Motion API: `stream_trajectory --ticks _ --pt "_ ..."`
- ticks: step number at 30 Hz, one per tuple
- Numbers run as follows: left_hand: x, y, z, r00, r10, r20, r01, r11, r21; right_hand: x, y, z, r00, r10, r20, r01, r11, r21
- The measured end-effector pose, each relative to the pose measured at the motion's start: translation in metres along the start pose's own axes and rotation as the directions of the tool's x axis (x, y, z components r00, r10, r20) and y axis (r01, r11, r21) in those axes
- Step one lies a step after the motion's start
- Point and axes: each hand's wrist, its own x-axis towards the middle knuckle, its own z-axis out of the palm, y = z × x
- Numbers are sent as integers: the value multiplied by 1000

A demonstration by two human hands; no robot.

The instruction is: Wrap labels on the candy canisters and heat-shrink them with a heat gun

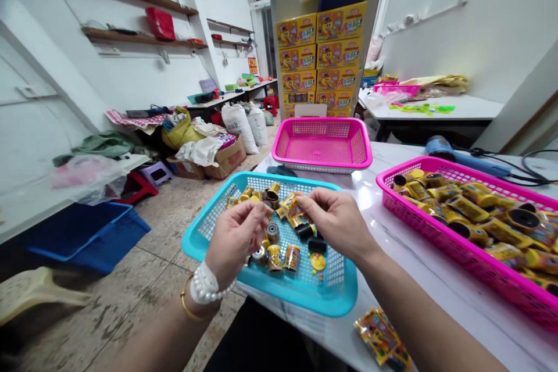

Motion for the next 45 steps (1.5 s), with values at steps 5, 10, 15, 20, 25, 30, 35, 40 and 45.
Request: stream_trajectory --ticks 5,10,15,20,25,30,35,40,45 --pt "-6 -8 8 998 -50 31 52 995 -88 -5 -4 5 996 -79 -48 75 994 -78" --pt "-10 0 9 991 -73 -115 42 966 -257 -7 0 6 981 -125 -149 96 977 -190" --pt "-13 -2 10 998 -63 -30 56 980 -190 -9 -1 7 977 -161 -140 126 964 -233" --pt "-12 -5 11 999 -14 -37 10 993 -122 -16 -7 13 967 -253 16 249 937 -246" --pt "-10 -1 2 997 -69 -31 64 986 -153 -10 -4 1 979 -129 157 148 982 -118" --pt "-7 0 -8 992 -116 -55 103 974 -202 5 9 -15 937 -48 346 257 767 -588" --pt "-3 -1 -11 978 -205 28 206 959 -193 0 28 9 823 263 503 419 316 -851" --pt "3 -3 -17 959 -279 59 285 932 -224 1 39 15 814 303 496 406 314 -858" --pt "6 0 -22 968 -246 46 247 912 -328 9 37 -13 862 185 471 354 444 -823"
